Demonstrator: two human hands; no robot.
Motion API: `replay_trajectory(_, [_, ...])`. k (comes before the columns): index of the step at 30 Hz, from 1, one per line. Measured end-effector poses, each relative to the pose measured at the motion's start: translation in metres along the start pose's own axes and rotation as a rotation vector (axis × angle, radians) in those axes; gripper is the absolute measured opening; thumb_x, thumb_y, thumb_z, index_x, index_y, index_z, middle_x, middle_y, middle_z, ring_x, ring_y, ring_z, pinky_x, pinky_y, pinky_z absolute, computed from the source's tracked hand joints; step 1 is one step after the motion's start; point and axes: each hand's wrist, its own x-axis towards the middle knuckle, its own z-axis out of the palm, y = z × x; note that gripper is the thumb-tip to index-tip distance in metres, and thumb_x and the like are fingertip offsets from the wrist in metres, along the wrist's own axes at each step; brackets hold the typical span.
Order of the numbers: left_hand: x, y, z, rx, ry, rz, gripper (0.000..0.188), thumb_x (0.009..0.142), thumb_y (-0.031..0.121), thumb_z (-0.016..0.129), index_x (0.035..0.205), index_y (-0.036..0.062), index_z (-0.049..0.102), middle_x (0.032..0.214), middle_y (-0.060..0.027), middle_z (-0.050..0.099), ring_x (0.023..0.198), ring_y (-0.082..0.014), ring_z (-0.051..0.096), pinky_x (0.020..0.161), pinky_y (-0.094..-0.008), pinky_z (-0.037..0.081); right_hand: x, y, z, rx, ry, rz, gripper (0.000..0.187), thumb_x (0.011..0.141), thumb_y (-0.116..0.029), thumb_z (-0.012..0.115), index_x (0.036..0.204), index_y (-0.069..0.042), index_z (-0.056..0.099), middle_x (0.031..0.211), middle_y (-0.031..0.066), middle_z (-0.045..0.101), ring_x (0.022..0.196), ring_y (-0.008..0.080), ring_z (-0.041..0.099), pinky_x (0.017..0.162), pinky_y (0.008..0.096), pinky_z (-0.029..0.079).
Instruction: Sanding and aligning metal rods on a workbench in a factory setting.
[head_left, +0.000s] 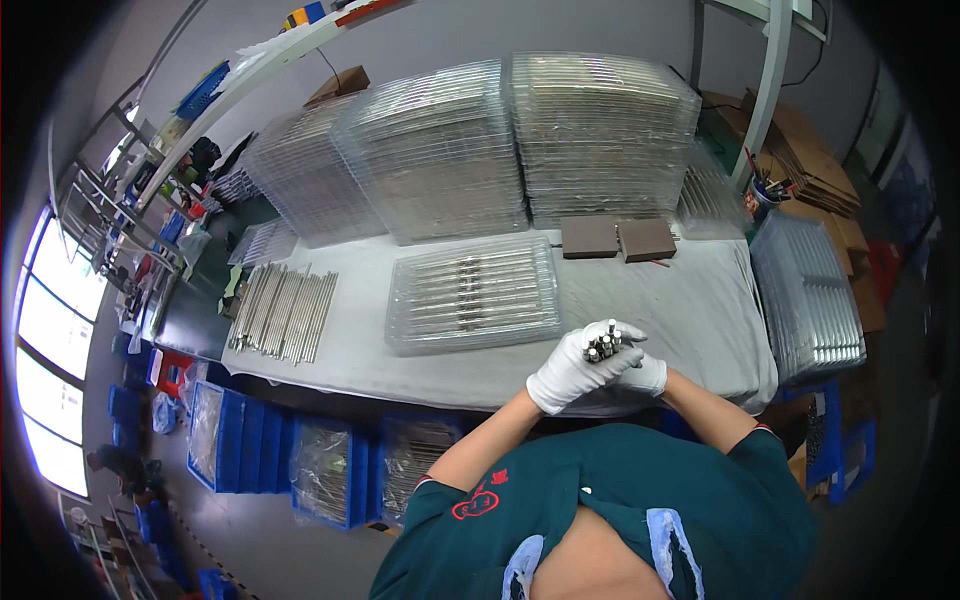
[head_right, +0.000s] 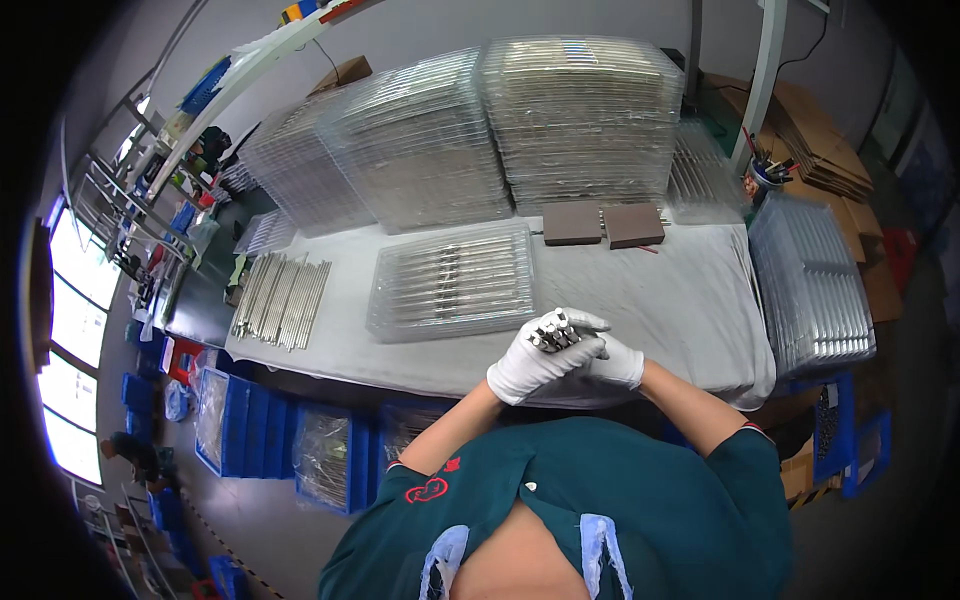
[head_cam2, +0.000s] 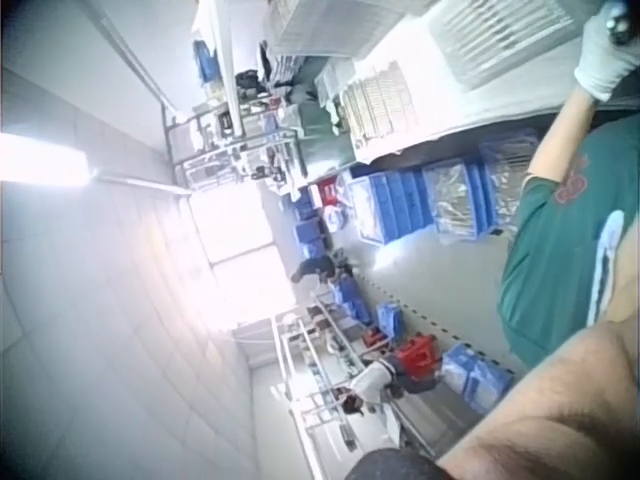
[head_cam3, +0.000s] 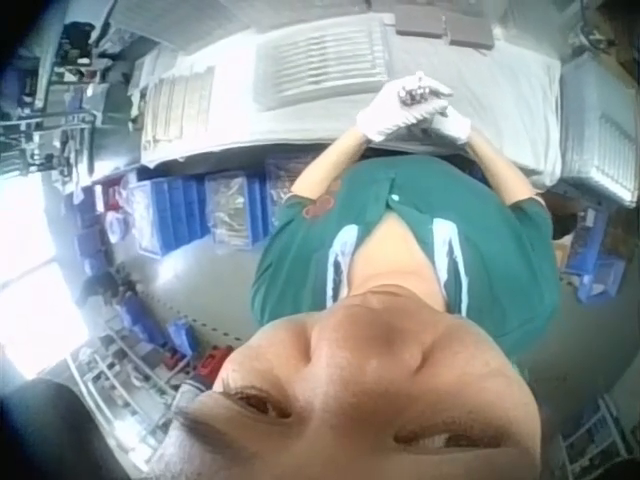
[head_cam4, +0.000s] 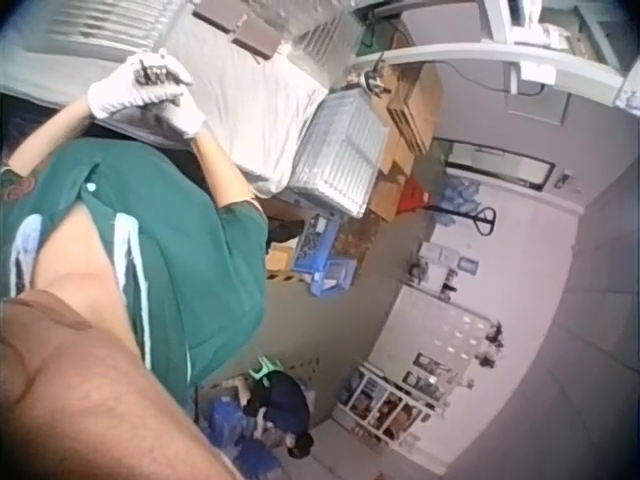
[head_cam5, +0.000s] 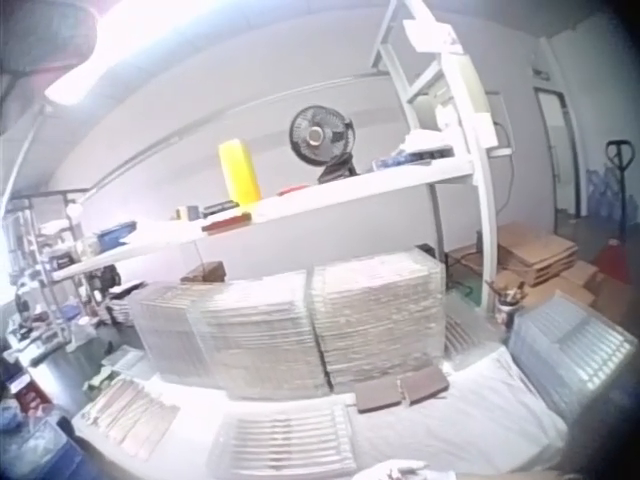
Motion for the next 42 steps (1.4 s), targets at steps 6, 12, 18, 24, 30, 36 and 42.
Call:
replay_trajectory(6, [-0.014, -0.018, -0.01, -0.334, 0.153, -0.102, 0.016, 0.086, 0.019, 0.06, 0.091, 0.0035, 0.059, 0.081, -0.0023, 0.061, 0.076, -0.0132, 0.059, 0.071, -0.0272, 0.048, 0.011, -0.038, 0.004, -0.124, -0.063, 0.208, 0.04, 0.08, -0.029, 0.065, 0.104, 0.002, 0.056, 0.093, 0.0097, 0.06, 0.081, 0.015, 0.057, 0.073, 0.0275, 0.047])
replay_trajectory(12, [-0.045, -0.04, -0.023, -1.07, 0.57, -0.155, 0.018, 0.087, 0.026, 0.055, 0.095, 0.0101, 0.052, 0.075, 0.0003, 0.051, 0.083, -0.0182, 0.054, 0.088, -0.0389, 0.045, 0.014, -0.081, 0.021, 0.316, -0.213, 0.633, 0.04, 0.081, -0.04, 0.062, 0.093, -0.002, 0.056, 0.073, 0.0048, 0.059, 0.061, 0.0061, 0.051, 0.054, 0.0211, 0.045])
replay_trajectory(18, [-0.065, -0.047, -0.024, -1.238, 0.527, -0.095, 0.021, 0.088, 0.023, 0.054, 0.1, 0.0063, 0.051, 0.096, -0.0054, 0.054, 0.105, -0.0222, 0.05, 0.103, -0.042, 0.034, 0.026, -0.086, 0.023, 0.209, -0.251, 0.728, 0.034, 0.083, -0.033, 0.061, 0.096, -0.002, 0.057, 0.073, 0.0032, 0.062, 0.05, 0.0038, 0.049, 0.046, 0.0191, 0.045])
replay_trajectory(24, [-0.06, -0.042, -0.046, -1.251, 0.466, 0.074, 0.034, 0.09, 0.021, 0.05, 0.119, 0.0041, 0.044, 0.114, -0.0088, 0.05, 0.11, -0.0231, 0.048, 0.099, -0.0378, 0.038, 0.058, -0.088, 0.016, -0.502, -0.129, 0.367, 0.028, 0.081, -0.032, 0.06, 0.09, -0.006, 0.062, 0.07, 0.0108, 0.062, 0.064, 0.0242, 0.059, 0.063, 0.0337, 0.046])
replay_trajectory(30, [-0.062, -0.072, -0.058, -1.26, 0.661, 0.057, 0.036, 0.09, 0.026, 0.051, 0.117, 0.0027, 0.045, 0.114, -0.0089, 0.052, 0.106, -0.0216, 0.05, 0.093, -0.0352, 0.043, 0.077, -0.094, 0.023, -0.814, 0.062, 0.291, 0.033, 0.079, -0.041, 0.057, 0.09, -0.01, 0.062, 0.076, 0.0152, 0.061, 0.076, 0.035, 0.058, 0.065, 0.0409, 0.045])
replay_trajectory(36, [-0.064, -0.08, -0.064, -1.37, 0.497, 0.005, 0.043, 0.09, 0.042, 0.043, 0.113, 0.0064, 0.046, 0.113, -0.0098, 0.052, 0.11, -0.0243, 0.047, 0.097, -0.041, 0.036, 0.097, -0.089, 0.014, -0.877, 0.186, 0.127, 0.033, 0.079, -0.04, 0.059, 0.093, -0.01, 0.061, 0.084, 0.0147, 0.062, 0.078, 0.0349, 0.058, 0.066, 0.041, 0.045])
replay_trajectory(42, [-0.058, -0.086, -0.067, -1.442, 0.523, -0.003, 0.04, 0.09, 0.042, 0.044, 0.102, 0.0051, 0.054, 0.105, -0.01, 0.056, 0.105, -0.0247, 0.051, 0.097, -0.0418, 0.037, 0.128, -0.089, 0.024, -0.998, 0.104, 0.109, 0.033, 0.081, -0.036, 0.055, 0.098, -0.008, 0.059, 0.087, 0.017, 0.061, 0.08, 0.0355, 0.059, 0.069, 0.0423, 0.047])
